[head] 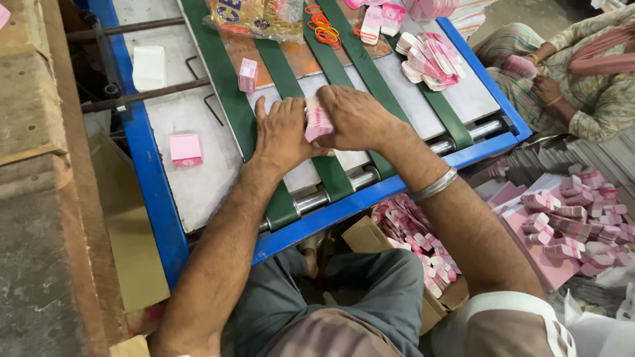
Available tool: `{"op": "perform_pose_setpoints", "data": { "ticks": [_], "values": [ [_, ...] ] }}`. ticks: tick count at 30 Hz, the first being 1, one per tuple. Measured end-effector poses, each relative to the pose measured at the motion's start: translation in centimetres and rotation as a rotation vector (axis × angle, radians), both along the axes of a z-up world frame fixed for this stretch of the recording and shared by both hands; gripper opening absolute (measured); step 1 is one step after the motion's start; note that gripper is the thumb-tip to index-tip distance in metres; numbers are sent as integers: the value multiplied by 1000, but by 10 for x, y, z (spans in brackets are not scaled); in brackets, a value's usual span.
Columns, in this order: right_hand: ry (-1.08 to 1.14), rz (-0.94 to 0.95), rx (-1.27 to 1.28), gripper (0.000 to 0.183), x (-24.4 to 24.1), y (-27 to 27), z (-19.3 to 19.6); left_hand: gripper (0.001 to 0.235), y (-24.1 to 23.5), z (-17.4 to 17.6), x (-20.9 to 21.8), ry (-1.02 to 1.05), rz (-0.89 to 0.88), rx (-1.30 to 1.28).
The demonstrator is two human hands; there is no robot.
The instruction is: The person gathers pink paper items on a conveyor belt, aligns them into stacks, and secures each stack with a yellow rubber band. The person then places the bundled stacks onto the belt and repeats the process with additional items.
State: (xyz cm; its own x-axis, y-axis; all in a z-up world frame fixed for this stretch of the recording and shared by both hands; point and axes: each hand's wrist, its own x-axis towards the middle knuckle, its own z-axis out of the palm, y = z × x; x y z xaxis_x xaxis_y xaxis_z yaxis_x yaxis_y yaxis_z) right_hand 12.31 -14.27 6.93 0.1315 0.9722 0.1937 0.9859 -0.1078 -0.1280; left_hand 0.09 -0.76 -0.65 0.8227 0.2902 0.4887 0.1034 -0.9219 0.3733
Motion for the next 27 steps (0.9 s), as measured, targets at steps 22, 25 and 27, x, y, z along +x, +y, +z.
{"op": "perform_pose_setpoints", "data": {
  "ticks": [22,25,27],
  "values": [
    [1207,-87,707,74,-16,-48,-65,105,-28,-12,19,-370,-527,-995],
    [1218,-121,794,69,-32,-42,-71,92,-38,-11,21,-419,-485,-1288],
    [1276,-127,843,71,-44,-36,-76,82,-37,-12,19,-482,-492,-1274]
  ]
}}
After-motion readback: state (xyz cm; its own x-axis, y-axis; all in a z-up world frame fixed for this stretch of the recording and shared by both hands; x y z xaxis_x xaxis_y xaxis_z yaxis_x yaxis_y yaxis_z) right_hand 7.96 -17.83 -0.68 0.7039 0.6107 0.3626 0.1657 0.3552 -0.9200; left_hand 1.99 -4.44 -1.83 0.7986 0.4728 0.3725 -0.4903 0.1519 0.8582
